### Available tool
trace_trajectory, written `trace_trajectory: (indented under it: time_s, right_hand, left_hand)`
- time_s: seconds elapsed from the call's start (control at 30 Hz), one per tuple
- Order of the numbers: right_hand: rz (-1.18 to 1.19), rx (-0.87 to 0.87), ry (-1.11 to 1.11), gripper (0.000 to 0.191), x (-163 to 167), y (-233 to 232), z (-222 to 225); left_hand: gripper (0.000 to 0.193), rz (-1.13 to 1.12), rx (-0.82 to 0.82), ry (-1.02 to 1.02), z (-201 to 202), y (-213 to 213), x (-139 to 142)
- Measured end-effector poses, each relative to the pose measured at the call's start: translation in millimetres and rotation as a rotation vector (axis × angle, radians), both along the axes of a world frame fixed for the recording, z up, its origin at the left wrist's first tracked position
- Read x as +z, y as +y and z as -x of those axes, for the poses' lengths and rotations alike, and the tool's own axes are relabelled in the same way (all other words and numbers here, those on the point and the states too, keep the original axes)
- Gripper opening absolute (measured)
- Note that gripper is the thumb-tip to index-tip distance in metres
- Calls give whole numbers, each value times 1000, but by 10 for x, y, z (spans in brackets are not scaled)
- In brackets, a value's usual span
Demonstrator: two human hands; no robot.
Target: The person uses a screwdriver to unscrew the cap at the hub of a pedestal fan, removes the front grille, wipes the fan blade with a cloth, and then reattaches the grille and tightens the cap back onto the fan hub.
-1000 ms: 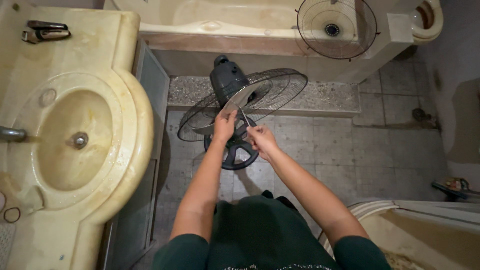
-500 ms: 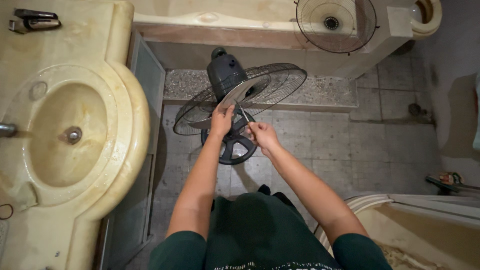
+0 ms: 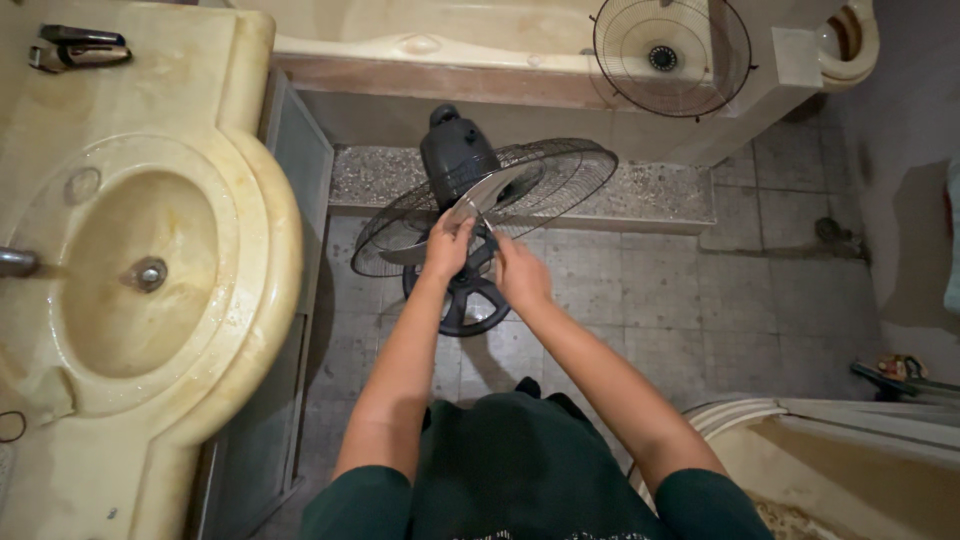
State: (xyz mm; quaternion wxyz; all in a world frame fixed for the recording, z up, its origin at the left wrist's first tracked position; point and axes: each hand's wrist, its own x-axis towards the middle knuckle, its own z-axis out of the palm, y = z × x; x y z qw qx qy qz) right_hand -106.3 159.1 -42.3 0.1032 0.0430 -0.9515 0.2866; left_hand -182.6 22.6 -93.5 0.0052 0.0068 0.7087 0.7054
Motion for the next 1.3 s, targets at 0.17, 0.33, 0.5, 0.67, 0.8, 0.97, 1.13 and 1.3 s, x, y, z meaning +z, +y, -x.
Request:
trace_trajectory:
  time_s: [0.17, 0.33, 0.5, 0.67, 0.8, 0.97, 1.13, 1.3]
  right_hand:
    - [220, 0, -77, 29, -136, 48, 128]
    - [970, 83, -235, 21, -223, 66, 234]
    - [1594, -172, -826, 19, -192, 85, 265]
    - [1305, -86, -623, 26, -161, 75, 312]
    - [488, -14, -55, 42, -166, 29, 273]
    - [373, 5, -32, 32, -212, -5, 309]
    - [808, 81, -111, 28, -324, -52, 408]
    - [1067, -96, -397, 27, -383, -94, 403]
  left_hand:
    - [36, 64, 29, 20, -8, -41, 28]
    - [34, 289, 92, 222, 7, -71, -47]
    - [37, -64, 66, -36, 10, -46, -90]
    - [36, 95, 62, 133, 32, -78, -64]
    - [37, 137, 59, 79, 47, -70, -103]
    - [31, 31, -22, 31, 93, -63, -176]
    - [30, -48, -33, -42, 146, -120, -214]
    - [31, -142, -21, -42, 173, -95, -249]
